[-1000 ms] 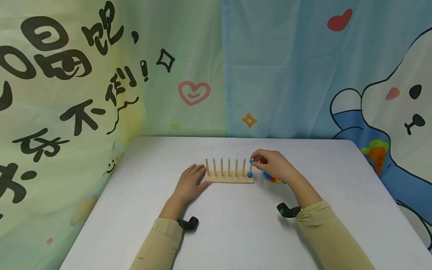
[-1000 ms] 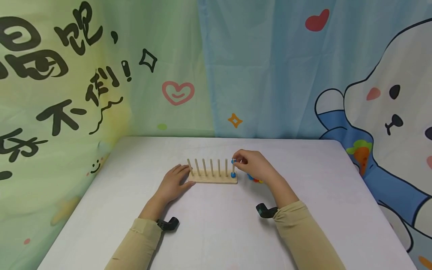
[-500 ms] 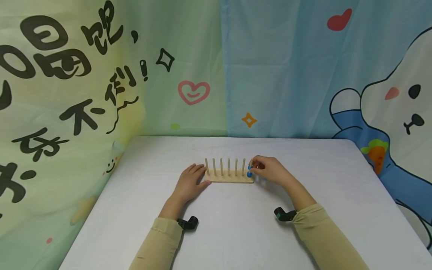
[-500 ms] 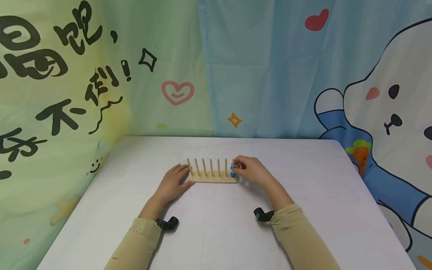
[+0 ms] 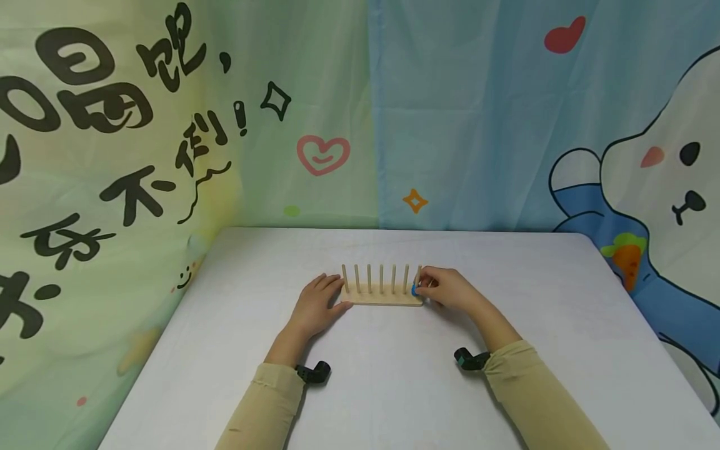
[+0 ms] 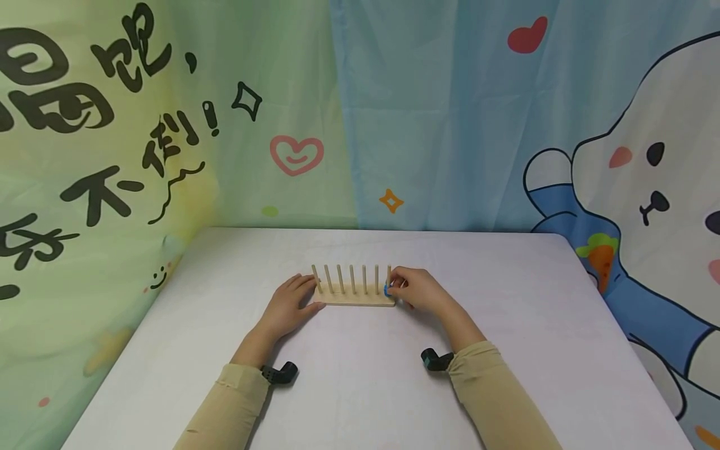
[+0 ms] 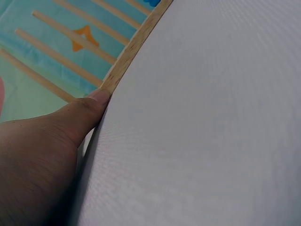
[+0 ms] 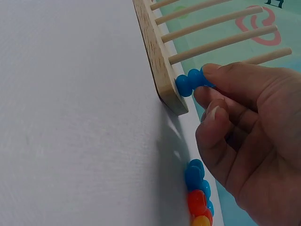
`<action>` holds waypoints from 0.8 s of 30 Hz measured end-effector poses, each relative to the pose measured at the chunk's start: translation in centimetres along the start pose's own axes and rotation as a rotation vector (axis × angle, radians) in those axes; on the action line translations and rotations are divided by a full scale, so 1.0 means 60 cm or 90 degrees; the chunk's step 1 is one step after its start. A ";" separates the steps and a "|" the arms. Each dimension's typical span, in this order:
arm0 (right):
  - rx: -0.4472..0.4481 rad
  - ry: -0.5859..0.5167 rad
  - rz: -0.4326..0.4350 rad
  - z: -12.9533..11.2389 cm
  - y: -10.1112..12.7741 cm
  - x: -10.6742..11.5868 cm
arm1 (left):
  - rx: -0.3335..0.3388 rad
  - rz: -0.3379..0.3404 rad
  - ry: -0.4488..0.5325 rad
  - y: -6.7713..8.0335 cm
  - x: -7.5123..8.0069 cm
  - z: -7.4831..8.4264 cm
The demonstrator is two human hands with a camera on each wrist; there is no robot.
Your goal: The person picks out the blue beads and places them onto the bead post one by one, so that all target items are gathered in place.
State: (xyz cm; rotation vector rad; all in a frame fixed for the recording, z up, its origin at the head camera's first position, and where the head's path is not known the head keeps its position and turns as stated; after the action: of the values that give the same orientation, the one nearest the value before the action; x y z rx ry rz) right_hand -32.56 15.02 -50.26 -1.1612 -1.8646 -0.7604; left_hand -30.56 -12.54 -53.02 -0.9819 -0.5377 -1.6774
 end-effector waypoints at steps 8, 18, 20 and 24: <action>-0.007 -0.016 -0.027 0.007 0.008 0.011 | -0.011 0.007 0.004 0.000 -0.001 0.003; -0.071 0.040 -0.011 0.069 0.019 0.081 | -0.002 -0.004 -0.004 -0.001 -0.001 0.000; -0.082 0.044 -0.013 0.082 0.021 0.089 | -0.002 -0.002 -0.004 -0.001 0.000 0.001; -0.082 0.067 -0.022 0.108 0.023 0.092 | -0.005 0.003 0.002 0.001 0.002 0.003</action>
State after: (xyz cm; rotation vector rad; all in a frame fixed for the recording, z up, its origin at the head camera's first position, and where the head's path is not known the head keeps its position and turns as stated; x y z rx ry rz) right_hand -34.75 23.23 -48.67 -1.1487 -1.7739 -0.9540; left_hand -30.46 -12.51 -52.81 -0.9852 -0.5270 -1.6777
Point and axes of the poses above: each hand's wrist, its own y-axis away from the middle knuckle, its own x-axis out of the back of the hand, z = x × y, the point moved 8 cm from there along -y, towards the middle knuckle, and after that the axes turned 14 degrees about y, right-handed, at the moved point
